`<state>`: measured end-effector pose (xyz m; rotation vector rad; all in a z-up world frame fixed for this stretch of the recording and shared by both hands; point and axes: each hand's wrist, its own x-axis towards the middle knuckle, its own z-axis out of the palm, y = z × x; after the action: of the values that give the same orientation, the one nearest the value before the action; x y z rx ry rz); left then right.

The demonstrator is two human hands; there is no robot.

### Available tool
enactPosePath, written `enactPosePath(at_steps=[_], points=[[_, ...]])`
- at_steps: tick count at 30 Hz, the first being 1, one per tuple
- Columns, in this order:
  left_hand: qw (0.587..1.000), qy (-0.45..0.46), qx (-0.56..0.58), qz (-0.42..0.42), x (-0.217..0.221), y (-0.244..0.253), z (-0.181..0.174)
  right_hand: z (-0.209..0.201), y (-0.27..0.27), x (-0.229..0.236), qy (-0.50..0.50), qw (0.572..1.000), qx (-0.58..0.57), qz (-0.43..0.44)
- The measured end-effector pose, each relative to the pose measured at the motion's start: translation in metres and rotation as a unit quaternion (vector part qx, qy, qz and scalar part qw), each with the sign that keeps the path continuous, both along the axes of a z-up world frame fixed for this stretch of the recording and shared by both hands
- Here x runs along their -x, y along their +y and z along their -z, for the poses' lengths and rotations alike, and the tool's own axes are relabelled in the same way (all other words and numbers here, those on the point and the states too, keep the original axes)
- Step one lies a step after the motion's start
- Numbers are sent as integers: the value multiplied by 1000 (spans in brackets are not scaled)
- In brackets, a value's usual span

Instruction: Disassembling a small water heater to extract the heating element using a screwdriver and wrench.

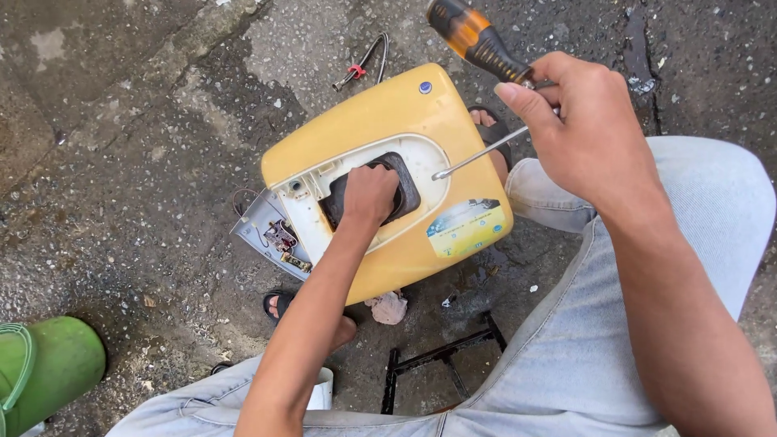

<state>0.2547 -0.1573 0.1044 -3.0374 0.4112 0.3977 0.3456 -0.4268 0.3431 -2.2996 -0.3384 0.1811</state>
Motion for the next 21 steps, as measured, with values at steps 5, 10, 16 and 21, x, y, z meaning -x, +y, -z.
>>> enactPosePath(at_steps=[5,10,16,21], points=[[999,-12,7,41,-4,9,-12,1,1,0,-24,1000,-4,-2],[996,-4,15,90,-2,12,-26,0,0,1,-45,999,-19,-21],[989,-9,-33,143,-8,16,-40,-4,1,0,-47,997,-44,-41],[971,-78,-28,223,-5,27,-35,-1,3,1,-60,997,-31,-39]])
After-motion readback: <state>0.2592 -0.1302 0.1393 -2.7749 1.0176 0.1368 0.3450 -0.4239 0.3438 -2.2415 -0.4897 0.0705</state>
